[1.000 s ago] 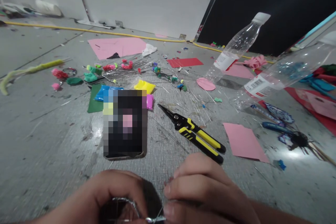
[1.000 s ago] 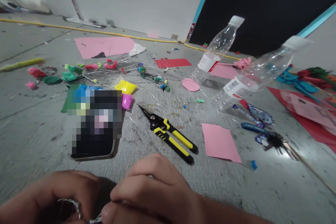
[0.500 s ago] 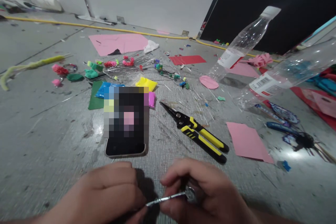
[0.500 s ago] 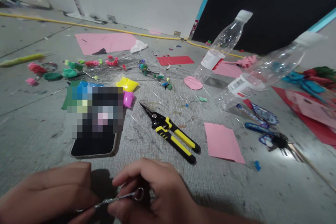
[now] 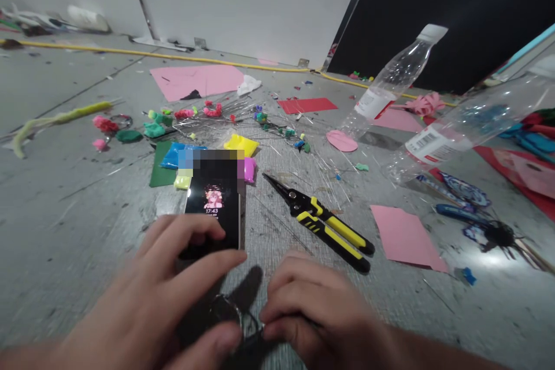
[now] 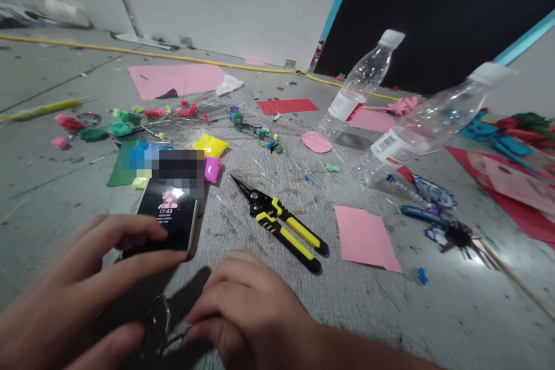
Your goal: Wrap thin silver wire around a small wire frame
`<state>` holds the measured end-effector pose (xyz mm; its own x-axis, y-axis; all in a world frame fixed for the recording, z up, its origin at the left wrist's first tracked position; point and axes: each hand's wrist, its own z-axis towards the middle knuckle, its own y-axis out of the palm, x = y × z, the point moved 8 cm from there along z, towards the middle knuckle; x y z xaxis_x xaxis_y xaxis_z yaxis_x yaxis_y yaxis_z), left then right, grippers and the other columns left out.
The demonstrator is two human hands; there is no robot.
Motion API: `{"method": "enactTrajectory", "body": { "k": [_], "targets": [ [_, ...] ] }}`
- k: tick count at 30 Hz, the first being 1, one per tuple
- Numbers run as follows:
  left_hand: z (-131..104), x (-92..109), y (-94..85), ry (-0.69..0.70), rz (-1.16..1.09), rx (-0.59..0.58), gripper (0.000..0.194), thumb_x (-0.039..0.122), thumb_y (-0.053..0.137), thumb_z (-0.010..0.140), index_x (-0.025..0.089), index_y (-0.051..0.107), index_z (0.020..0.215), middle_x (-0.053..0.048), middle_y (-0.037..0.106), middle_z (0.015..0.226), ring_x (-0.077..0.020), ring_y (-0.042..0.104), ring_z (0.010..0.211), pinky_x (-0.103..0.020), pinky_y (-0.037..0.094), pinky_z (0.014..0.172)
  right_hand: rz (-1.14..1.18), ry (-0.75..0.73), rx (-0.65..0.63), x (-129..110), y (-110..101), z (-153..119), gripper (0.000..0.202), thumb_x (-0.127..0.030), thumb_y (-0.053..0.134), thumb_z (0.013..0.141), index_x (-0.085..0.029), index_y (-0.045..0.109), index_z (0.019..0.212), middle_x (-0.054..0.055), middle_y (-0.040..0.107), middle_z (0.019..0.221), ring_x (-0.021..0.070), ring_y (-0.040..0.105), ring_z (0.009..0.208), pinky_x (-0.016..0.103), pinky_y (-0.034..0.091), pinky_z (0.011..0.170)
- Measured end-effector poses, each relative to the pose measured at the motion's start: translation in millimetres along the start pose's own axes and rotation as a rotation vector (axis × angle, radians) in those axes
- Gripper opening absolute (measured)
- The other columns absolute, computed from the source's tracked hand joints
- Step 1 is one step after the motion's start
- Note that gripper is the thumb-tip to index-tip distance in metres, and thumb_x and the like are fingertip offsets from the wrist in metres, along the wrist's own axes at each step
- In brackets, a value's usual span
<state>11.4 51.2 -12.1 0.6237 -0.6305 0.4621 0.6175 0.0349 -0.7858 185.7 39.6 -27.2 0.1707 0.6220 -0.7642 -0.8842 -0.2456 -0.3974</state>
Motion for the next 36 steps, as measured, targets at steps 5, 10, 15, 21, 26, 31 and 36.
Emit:
{"method": "enactTrajectory", "body": {
  "k": [5,10,15,21,26,31,36],
  "targets": [
    [15,-12,2.1,-0.091,0.200,0.021,0.040,0.050,0.051,0.103,0.030,0.077,0.127,-0.017,0.056,0.140,-0.0462,0.052,0.125,-0.074,0.050,0.103,-0.009,-0.043,-0.010,-3,4,-1,0.010,-0.017,0.070,0.102,-0.018,0.072,0.092,0.003,0.072,0.083,0.0148,0.064,0.076,0.027,0.054,0.069],
    [26,-20,4.3,-0.095,0.341,0.025,0.045,0.048,0.051,0.104,0.030,0.073,0.140,-0.019,0.043,0.152,-0.0538,0.042,0.134,-0.083,0.041,0.108,0.034,-0.048,-0.022,-4,6,0,0.009,-0.013,0.069,0.099,-0.018,0.070,0.093,0.003,0.071,0.084,0.0157,0.063,0.078,0.028,0.054,0.071],
    [33,-19,14.3,-0.055,0.447,-0.054,0.041,0.048,0.054,0.103,0.035,0.077,0.134,-0.018,0.036,0.153,-0.0560,0.039,0.134,-0.085,0.043,0.104,0.048,-0.019,-0.044,-4,9,1,0.011,-0.016,0.067,0.099,-0.019,0.070,0.089,0.004,0.071,0.085,0.0168,0.063,0.078,0.030,0.054,0.074],
    [62,-12,15.7,-0.065,0.559,-0.156,0.042,0.050,0.057,0.101,0.025,0.083,0.122,-0.022,0.055,0.133,-0.0526,0.046,0.125,-0.081,0.046,0.101,0.019,-0.025,-0.098,-4,15,0,0.010,-0.014,0.068,0.097,-0.018,0.071,0.089,0.005,0.070,0.086,0.0186,0.064,0.081,0.031,0.053,0.075],
    [76,-3,16.0,-0.028,0.578,-0.185,0.038,0.044,0.053,0.101,0.021,0.082,0.107,-0.022,0.066,0.120,-0.0492,0.052,0.125,-0.076,0.048,0.103,-0.009,-0.025,-0.092,-4,16,-1,0.009,-0.013,0.069,0.095,-0.018,0.070,0.087,0.005,0.069,0.085,0.0193,0.064,0.081,0.031,0.051,0.074],
    [75,-2,19.7,-0.012,0.569,-0.194,0.035,0.040,0.051,0.101,0.018,0.078,0.105,-0.025,0.067,0.122,-0.0498,0.051,0.131,-0.076,0.048,0.104,-0.049,0.006,-0.130,-2,19,-2,0.009,-0.014,0.070,0.096,-0.018,0.070,0.088,0.005,0.068,0.087,0.0191,0.063,0.082,0.032,0.051,0.075],
    [66,-7,22.9,-0.044,0.579,-0.167,0.037,0.049,0.058,0.098,0.019,0.076,0.111,-0.027,0.062,0.138,-0.0563,0.048,0.133,-0.081,0.049,0.100,-0.027,-0.003,-0.117,-1,19,-2,0.008,-0.015,0.069,0.096,-0.018,0.071,0.089,0.005,0.070,0.088,0.0194,0.063,0.083,0.032,0.053,0.077]
  ]
}}
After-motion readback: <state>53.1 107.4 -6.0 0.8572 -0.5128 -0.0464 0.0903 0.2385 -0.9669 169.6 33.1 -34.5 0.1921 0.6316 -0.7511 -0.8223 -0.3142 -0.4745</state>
